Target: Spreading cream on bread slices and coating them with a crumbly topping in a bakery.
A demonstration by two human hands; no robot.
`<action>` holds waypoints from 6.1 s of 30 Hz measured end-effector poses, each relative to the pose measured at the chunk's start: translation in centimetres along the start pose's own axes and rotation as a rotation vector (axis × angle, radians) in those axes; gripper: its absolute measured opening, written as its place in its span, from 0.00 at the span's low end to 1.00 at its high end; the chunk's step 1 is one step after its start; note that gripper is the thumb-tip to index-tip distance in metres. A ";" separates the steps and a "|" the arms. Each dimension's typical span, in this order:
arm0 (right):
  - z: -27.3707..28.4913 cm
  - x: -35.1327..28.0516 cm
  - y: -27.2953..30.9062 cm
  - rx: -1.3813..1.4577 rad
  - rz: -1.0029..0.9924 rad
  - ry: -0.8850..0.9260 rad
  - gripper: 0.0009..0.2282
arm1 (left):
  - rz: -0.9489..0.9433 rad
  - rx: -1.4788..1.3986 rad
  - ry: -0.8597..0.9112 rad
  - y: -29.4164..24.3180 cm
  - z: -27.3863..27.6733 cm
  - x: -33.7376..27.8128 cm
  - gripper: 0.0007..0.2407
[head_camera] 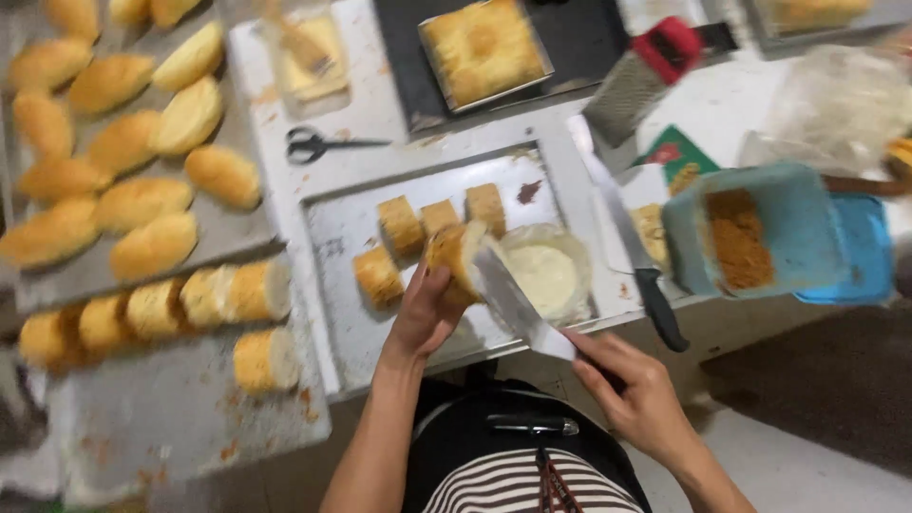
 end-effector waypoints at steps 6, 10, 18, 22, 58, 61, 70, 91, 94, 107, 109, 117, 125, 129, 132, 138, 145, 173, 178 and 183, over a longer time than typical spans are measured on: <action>-2.1 0.0 -1.2 -0.107 -0.002 0.000 0.17 | -0.198 -0.038 -0.207 -1.0 9.0 -3.5 0.25; -4.9 2.8 2.4 -0.179 0.006 0.010 0.16 | -0.080 -0.059 -0.161 -3.5 4.3 -8.3 0.26; -7.3 3.9 6.2 -0.005 -0.211 -0.094 0.15 | -0.424 0.460 -0.819 -25.6 9.9 -29.8 0.27; -9.7 3.2 6.9 0.015 -0.334 -0.033 0.16 | 0.026 0.876 -1.142 -26.4 15.5 -29.9 0.35; -5.1 2.1 5.4 -1.619 0.382 -0.104 0.05 | 0.122 1.275 -0.524 7.7 11.8 3.1 0.07; -5.5 3.8 7.2 -1.701 0.432 -0.137 0.05 | 0.096 1.269 -0.541 7.6 14.2 5.6 0.08; -5.4 3.6 7.1 -1.702 0.333 -0.062 0.04 | 0.114 1.079 -0.531 6.6 10.8 2.9 0.07; -2.0 2.9 4.0 -1.359 -0.136 0.372 0.14 | 0.035 0.987 -0.463 5.3 8.2 2.0 0.05; -2.1 2.7 3.6 -1.314 -0.250 0.507 0.22 | 0.032 0.951 -0.486 4.6 7.5 2.4 0.04; 5.4 0.6 -1.7 -0.974 -0.731 0.342 0.19 | -0.353 1.498 -0.588 -12.6 13.2 -7.9 0.33; 4.5 1.9 -1.4 -0.980 -0.672 0.371 0.16 | -0.127 1.507 -0.556 -12.5 12.8 -5.7 0.35; 0.4 4.1 -1.2 -0.931 -0.462 0.384 0.12 | -0.012 1.465 -0.425 -8.5 9.6 -6.8 0.40; 1.4 2.5 -2.0 -0.511 -0.591 0.331 0.16 | -0.140 0.529 -0.379 -6.2 6.2 -7.9 0.41; 0.4 -1.0 -3.7 0.032 -0.725 0.276 0.17 | -0.017 0.243 -0.281 -2.1 6.1 -4.3 0.43; 0.2 -3.1 -2.4 0.207 -0.670 0.102 0.18 | -0.017 0.037 -0.297 0.2 5.4 -1.5 0.34; -1.3 -5.4 0.5 -0.388 0.014 -0.447 0.25 | 0.199 -0.106 -0.263 3.4 -2.6 3.0 0.28; 2.4 -7.0 -0.1 -0.132 -0.263 -0.441 0.19 | 0.198 -0.054 -0.145 2.6 -6.9 5.2 0.30; 5.7 -2.7 4.8 -0.185 -0.111 -0.644 0.13 | 0.100 -0.071 0.125 3.3 -8.4 8.6 0.21; 2.9 -3.2 5.2 -0.352 -0.048 -0.533 0.18 | 0.107 0.124 0.198 1.9 -11.9 7.2 0.20; 5.8 -1.9 4.8 -0.257 -0.226 -0.548 0.18 | 0.230 0.155 0.218 2.8 -11.4 6.6 0.21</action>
Point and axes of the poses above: each hand's wrist, its own x-axis towards the middle knuckle, its own z-axis out of the back of the hand, y = z × x, the point moved 8 cm from there along x, towards the middle knuckle, and after that the axes turned 12 degrees about -x, right-handed, at the moved point
